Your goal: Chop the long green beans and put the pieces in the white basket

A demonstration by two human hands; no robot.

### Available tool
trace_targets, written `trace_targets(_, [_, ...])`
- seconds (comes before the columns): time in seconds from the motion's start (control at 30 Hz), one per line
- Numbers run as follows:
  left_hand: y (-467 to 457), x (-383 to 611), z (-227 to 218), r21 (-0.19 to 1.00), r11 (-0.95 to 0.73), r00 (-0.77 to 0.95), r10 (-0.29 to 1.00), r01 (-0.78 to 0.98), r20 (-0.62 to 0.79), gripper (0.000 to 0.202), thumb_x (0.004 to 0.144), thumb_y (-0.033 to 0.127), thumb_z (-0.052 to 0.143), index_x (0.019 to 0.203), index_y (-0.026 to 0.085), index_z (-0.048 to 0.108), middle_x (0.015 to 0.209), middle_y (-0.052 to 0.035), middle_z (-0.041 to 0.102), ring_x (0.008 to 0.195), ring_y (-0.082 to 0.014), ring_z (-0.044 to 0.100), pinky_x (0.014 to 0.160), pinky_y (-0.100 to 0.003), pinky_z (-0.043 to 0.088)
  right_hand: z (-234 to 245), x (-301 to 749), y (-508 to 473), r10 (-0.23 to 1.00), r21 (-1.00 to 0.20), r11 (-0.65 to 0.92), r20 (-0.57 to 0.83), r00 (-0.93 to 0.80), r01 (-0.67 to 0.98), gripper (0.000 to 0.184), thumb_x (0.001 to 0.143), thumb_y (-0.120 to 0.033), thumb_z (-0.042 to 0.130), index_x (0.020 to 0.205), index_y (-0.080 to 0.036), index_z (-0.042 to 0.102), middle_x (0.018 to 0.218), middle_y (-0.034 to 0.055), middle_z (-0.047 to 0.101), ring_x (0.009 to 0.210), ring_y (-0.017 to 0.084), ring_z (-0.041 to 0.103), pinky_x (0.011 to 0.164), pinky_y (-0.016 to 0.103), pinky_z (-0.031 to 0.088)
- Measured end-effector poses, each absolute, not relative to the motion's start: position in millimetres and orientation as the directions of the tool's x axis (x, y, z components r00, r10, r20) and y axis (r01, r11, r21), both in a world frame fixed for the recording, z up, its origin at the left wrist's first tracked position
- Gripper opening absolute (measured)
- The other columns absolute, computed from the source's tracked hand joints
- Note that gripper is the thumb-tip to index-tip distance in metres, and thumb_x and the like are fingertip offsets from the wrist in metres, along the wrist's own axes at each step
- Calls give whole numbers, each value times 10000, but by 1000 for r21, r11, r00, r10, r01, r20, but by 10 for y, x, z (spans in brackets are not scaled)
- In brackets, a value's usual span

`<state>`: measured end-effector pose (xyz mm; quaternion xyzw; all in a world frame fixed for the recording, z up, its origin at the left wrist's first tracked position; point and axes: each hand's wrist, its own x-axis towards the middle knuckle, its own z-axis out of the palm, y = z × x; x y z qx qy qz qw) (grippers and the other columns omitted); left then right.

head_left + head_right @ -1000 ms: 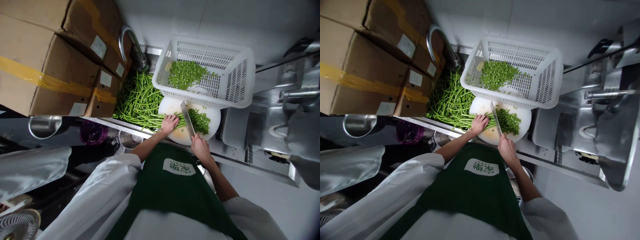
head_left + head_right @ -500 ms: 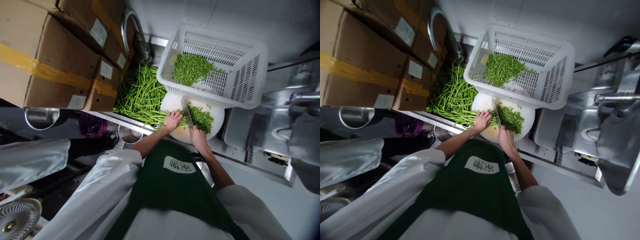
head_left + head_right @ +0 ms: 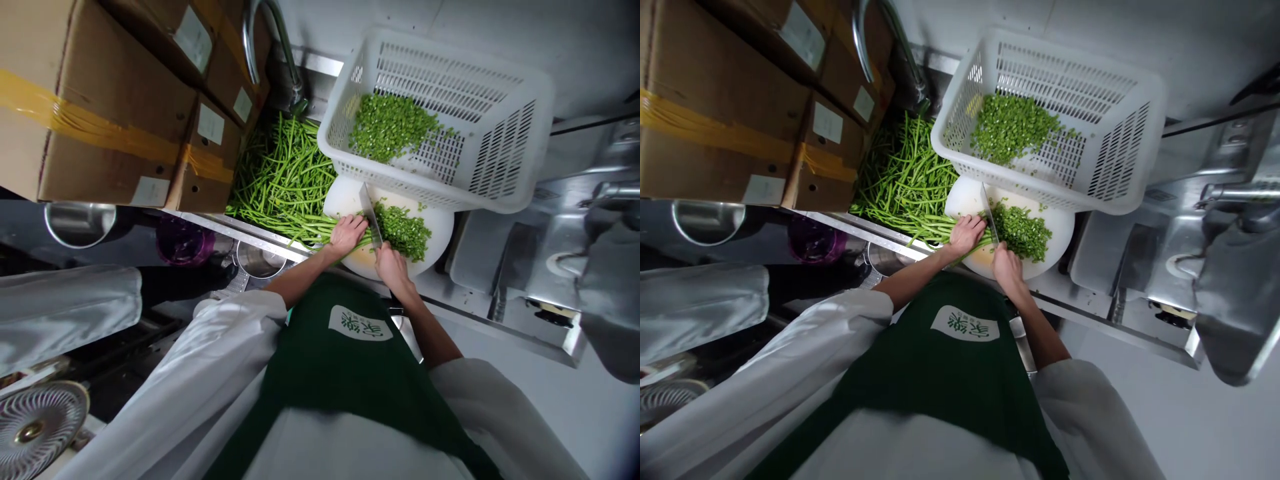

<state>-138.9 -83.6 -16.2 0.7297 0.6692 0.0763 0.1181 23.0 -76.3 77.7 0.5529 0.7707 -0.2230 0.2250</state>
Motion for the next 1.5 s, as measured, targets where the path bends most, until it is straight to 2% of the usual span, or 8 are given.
trace_targets(0.23, [-844, -1389, -210, 288, -80, 88, 996, 954, -14, 374, 1077, 294, 310, 1217, 206, 645, 1208, -105, 649, 1108, -263, 539, 955, -394, 403, 1075, 467, -961, 726, -94, 321, -615, -308, 943, 298, 1062, -274, 341, 1188, -110, 555, 1026, 194, 724, 971, 267, 705, 823, 313, 453])
trace_targets(0.6, [-850, -1372, 91, 259, 17, -11, 1000, 966, -24, 422, 1074, 378, 313, 1332, 190, 589, 1350, -141, 592, 1259, -287, 520, 1119, -477, 345, 533, 172, -788, 777, -141, 239, -566, -277, 961, 285, 1059, -267, 358, 1228, -114, 530, 1097, 196, 723, 1039, 268, 702, 845, 305, 460])
trace_targets(0.7, [-1000, -1420, 192, 221, 39, -30, 999, 974, -43, 749, 969, 582, 519, 1540, 115, 392, 1548, -228, 415, 1488, -386, 302, 1218, -568, 190, 537, 188, -819, 777, -165, 243, -557, -293, 956, 290, 1058, -262, 353, 1234, -111, 527, 1096, 202, 722, 1031, 269, 706, 846, 307, 461])
trace_targets(0.83, [-1156, -1509, 178, 105, 18, 11, 964, 994, -267, 1301, 694, 702, 779, 1637, 71, 143, 1627, -299, 246, 1529, -516, 110, 1209, -670, 70, 548, 208, -801, 774, -181, 234, -560, -295, 955, 307, 1062, -269, 341, 1248, -107, 523, 1099, 210, 720, 1039, 272, 703, 857, 313, 460])
trace_targets(1.03, [-955, -1619, 151, 32, -7, 18, 929, 999, -369, 1415, 653, 723, 780, 1650, 144, -42, 1703, -208, -27, 1527, -519, -138, 1205, -686, 20, 540, 389, -746, 745, -211, 203, -600, -291, 956, 328, 1055, -310, 363, 1250, -131, 557, 1142, 211, 709, 1074, 298, 691, 854, 324, 462])
trace_targets(1.2, [-757, -1733, 101, 21, -11, 19, 891, 1000, -453, 1412, 661, 716, 780, 1648, 122, -37, 1660, -278, 141, 1520, -510, 111, 1189, -677, 141, 541, 449, -784, 757, -247, 199, -576, -309, 948, 314, 1051, -293, 376, 1240, -132, 570, 1114, 193, 723, 1067, 286, 695, 856, 316, 460])
trace_targets(1.33, [-707, -1763, 100, -10, -4, -1, 916, 1000, -402, 1169, 776, 627, 746, 1601, 17, 185, 1485, -291, 417, 1359, -429, 407, 1168, -557, 271, 552, 521, -827, 776, -242, 171, -565, -282, 955, 312, 1054, -291, 378, 1244, -128, 565, 1104, 192, 724, 1058, 270, 698, 856, 307, 459])
trace_targets(1.5, [-725, -1506, 112, -29, 35, -43, 925, 999, -378, 944, 831, 527, 751, 1502, 5, 342, 1324, -246, 534, 1206, -344, 516, 1041, -424, 411, 547, 600, -909, 787, -236, 157, -556, -266, 959, 311, 1057, -263, 353, 1245, -116, 553, 1095, 201, 719, 1046, 270, 700, 861, 317, 467])
